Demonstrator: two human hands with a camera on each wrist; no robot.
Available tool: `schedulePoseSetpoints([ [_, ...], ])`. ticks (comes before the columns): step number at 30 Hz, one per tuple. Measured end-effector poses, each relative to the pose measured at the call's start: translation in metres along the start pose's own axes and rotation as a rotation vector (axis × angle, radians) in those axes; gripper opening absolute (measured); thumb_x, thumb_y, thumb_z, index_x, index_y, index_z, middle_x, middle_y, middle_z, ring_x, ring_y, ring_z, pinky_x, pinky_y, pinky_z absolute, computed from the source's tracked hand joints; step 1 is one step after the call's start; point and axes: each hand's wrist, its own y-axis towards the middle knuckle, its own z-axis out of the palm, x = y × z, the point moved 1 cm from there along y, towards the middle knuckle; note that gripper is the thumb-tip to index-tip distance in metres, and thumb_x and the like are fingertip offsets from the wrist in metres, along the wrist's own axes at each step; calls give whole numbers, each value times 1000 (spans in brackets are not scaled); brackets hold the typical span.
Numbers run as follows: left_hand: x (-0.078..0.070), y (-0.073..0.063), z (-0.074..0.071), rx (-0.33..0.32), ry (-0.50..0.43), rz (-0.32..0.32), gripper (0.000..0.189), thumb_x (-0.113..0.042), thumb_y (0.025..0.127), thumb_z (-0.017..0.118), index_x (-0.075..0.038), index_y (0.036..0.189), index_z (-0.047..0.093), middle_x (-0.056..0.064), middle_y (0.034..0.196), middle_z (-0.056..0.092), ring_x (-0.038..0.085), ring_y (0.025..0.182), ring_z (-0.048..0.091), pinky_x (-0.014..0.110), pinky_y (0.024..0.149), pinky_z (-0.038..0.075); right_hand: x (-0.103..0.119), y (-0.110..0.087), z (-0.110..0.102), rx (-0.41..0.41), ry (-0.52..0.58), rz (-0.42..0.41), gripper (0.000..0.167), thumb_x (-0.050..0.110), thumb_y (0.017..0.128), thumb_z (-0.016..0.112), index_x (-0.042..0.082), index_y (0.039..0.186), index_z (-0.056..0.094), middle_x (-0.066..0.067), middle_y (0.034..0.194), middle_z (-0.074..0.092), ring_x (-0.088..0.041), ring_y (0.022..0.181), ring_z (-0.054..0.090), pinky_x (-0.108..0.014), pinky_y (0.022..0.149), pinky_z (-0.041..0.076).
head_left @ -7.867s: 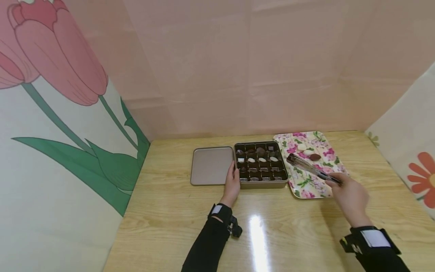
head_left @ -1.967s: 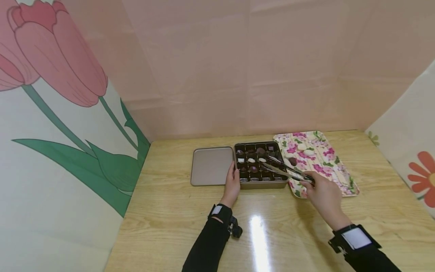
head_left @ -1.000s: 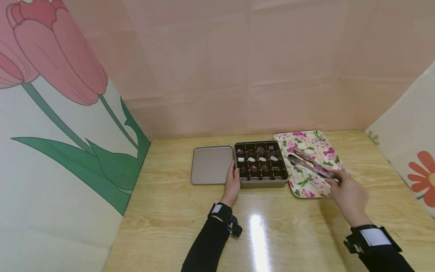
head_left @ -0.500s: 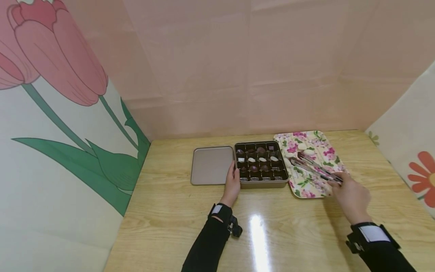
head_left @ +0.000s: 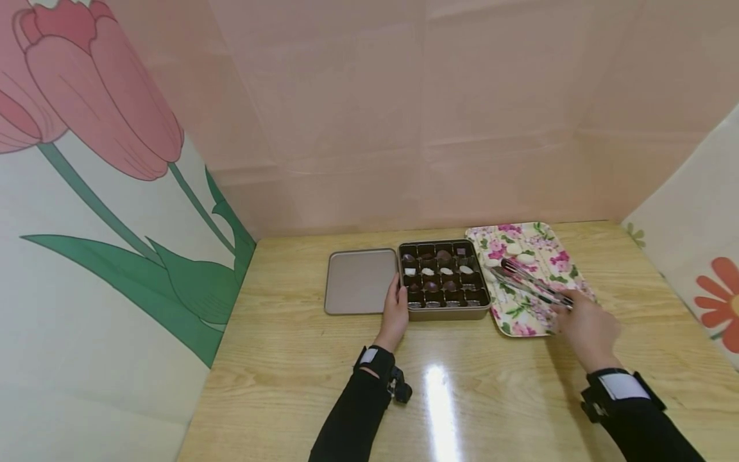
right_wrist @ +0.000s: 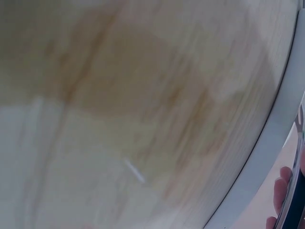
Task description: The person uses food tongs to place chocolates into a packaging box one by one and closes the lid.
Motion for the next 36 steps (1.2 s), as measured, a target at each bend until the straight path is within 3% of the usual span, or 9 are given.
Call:
schedulePoseSetpoints([
  [11, 2, 0, 0, 5, 22, -34, 52, -31, 110, 34, -21, 160, 21, 3, 163, 22, 24, 147, 22, 44, 118, 25, 2, 4, 4, 26, -6, 39, 40, 16, 93, 65, -1, 129, 59, -25, 85, 66, -27, 57, 47, -40, 47, 30],
  [20, 2, -1, 0, -2, 18, -28, 51, -31, 110, 34, -21, 159, 22, 5, 162, 22, 25, 147, 23, 45, 118, 25, -5, 1, 3, 13, 21, 31, 39, 15, 92, 65, -4, 125, 58, -26, 86, 67, -25, 53, 45, -38, 44, 26],
  [25, 1, 0, 0, -4, 23, -28, 52, -31, 110, 34, -19, 159, 22, 6, 162, 23, 26, 147, 24, 46, 117, 25, -7, 0, 0, 22, 20, 56, 41, 17, 93, 65, -4, 127, 57, -22, 78, 66, -25, 53, 44, -37, 46, 26],
  [29, 1, 0, 0, -4, 28, -24, 52, -32, 110, 34, -19, 159, 22, 6, 162, 23, 26, 147, 24, 46, 117, 25, -6, -2, -5, 4, 16, 56, 43, 23, 95, 68, -4, 126, 57, -18, 70, 61, -26, 53, 45, -38, 46, 27],
  [36, 2, 0, -1, -3, 25, -35, 52, -33, 110, 34, -21, 159, 22, 4, 162, 23, 24, 147, 24, 44, 118, 25, 6, -10, -16, -56, 34, 13, 41, 22, 94, 69, -3, 124, 59, -22, 72, 61, -27, 52, 44, -37, 43, 26],
])
